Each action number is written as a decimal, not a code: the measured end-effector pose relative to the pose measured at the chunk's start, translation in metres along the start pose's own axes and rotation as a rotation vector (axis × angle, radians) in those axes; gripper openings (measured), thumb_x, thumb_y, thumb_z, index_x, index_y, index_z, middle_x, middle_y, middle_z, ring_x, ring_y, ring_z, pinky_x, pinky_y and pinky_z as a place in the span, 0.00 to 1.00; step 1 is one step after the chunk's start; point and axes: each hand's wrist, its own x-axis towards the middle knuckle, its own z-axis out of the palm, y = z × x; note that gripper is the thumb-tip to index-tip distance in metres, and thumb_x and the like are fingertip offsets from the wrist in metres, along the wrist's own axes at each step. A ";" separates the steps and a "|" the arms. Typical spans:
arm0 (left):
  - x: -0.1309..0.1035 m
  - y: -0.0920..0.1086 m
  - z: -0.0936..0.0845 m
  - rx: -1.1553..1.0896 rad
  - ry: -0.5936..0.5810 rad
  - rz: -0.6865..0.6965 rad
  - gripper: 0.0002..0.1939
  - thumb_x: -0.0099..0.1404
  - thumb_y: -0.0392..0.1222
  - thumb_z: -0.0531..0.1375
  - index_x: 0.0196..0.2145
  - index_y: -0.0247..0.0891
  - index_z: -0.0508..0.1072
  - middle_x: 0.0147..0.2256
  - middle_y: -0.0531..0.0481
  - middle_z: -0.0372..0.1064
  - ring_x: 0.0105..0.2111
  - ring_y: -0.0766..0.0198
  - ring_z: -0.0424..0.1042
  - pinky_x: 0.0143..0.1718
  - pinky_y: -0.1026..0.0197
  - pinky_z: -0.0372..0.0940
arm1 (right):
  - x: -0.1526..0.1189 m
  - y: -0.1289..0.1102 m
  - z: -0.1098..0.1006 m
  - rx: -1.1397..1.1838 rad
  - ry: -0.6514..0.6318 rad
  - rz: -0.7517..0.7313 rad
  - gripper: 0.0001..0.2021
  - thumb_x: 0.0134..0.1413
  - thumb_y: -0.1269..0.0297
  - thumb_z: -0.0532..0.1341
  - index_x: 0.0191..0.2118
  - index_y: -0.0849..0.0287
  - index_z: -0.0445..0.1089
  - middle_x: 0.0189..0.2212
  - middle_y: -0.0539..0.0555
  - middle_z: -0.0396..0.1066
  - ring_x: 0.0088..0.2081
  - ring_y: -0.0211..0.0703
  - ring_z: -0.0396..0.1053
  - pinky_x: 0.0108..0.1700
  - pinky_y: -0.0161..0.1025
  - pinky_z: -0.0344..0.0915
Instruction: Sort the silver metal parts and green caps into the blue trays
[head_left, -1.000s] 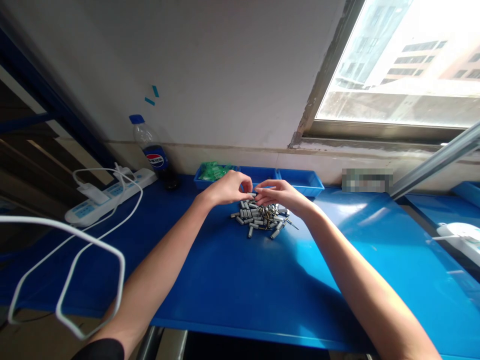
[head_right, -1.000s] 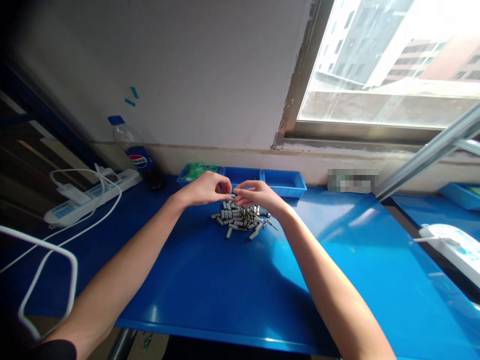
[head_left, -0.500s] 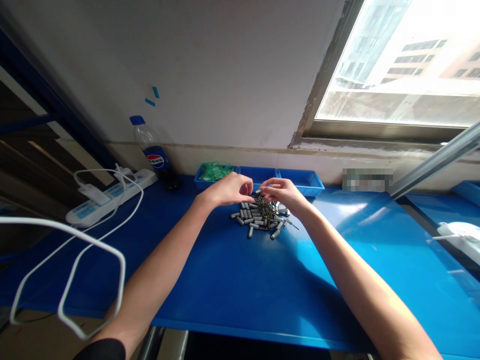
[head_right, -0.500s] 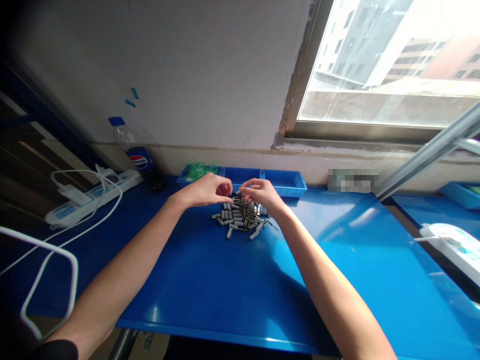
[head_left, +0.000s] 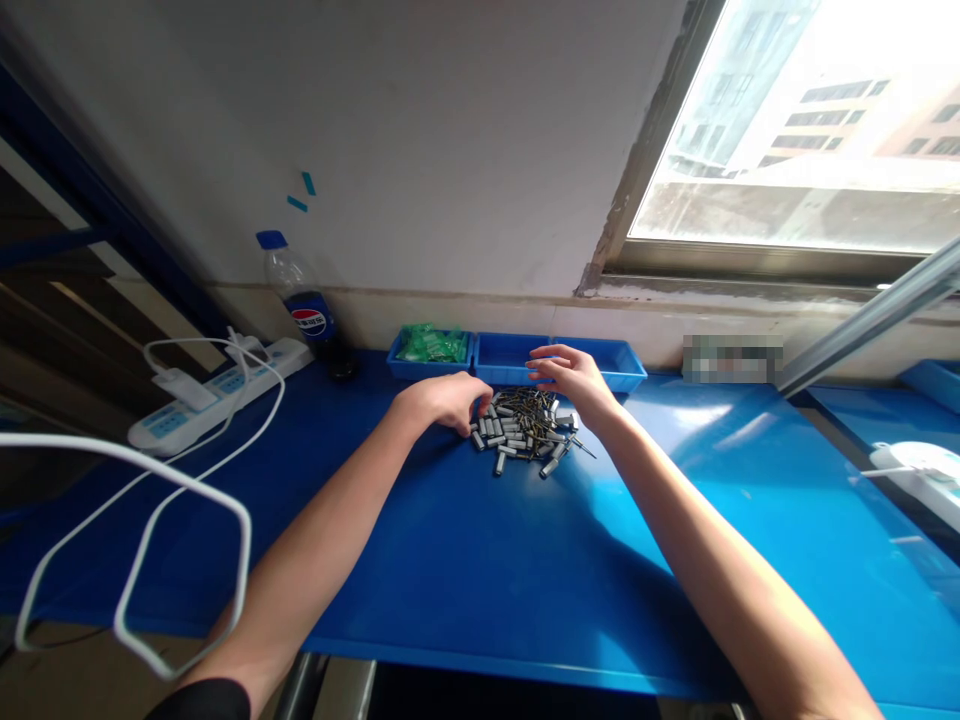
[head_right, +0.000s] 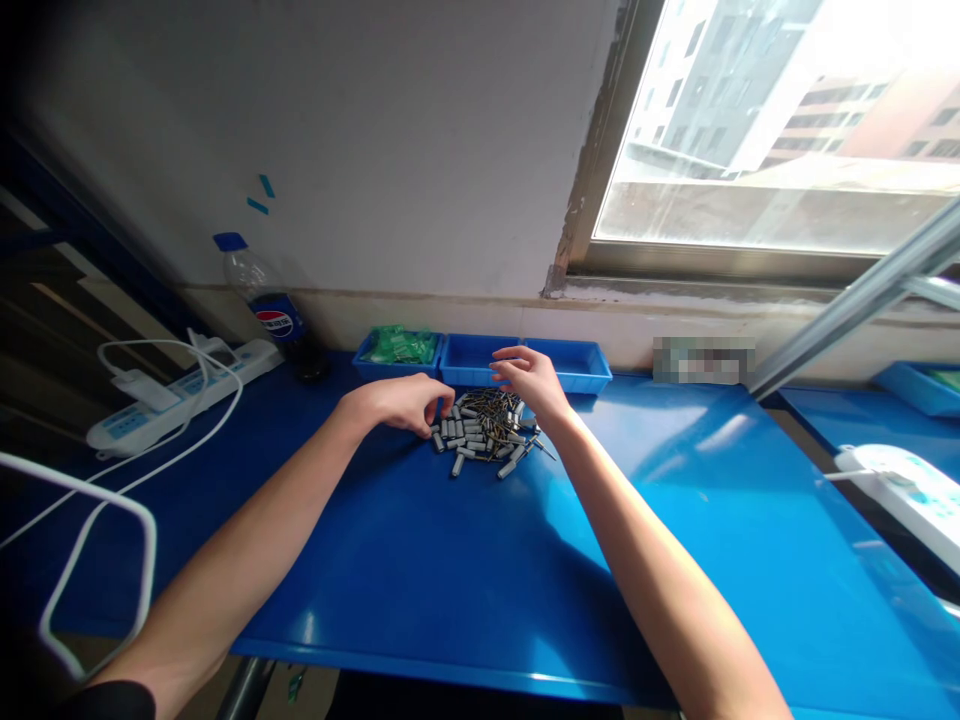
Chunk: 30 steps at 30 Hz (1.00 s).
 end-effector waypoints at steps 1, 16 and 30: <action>0.000 -0.001 0.000 0.002 -0.002 0.008 0.20 0.47 0.31 0.69 0.40 0.41 0.77 0.33 0.52 0.77 0.29 0.61 0.73 0.26 0.64 0.58 | 0.000 0.000 0.000 -0.003 -0.014 -0.001 0.15 0.52 0.61 0.69 0.45 0.58 0.76 0.39 0.57 0.81 0.40 0.44 0.79 0.39 0.35 0.74; -0.005 -0.009 -0.010 -0.347 0.367 0.333 0.10 0.54 0.36 0.65 0.36 0.38 0.73 0.32 0.51 0.74 0.31 0.64 0.74 0.30 0.66 0.65 | -0.003 -0.001 0.003 -0.021 -0.212 0.071 0.10 0.58 0.59 0.70 0.42 0.59 0.77 0.37 0.58 0.82 0.34 0.41 0.79 0.35 0.32 0.73; -0.001 0.008 -0.009 -0.337 0.691 0.455 0.06 0.57 0.34 0.65 0.32 0.36 0.70 0.30 0.52 0.72 0.30 0.67 0.72 0.32 0.66 0.65 | -0.007 -0.001 0.003 0.264 -0.393 0.098 0.16 0.50 0.57 0.76 0.41 0.61 0.79 0.31 0.54 0.80 0.32 0.34 0.76 0.38 0.28 0.74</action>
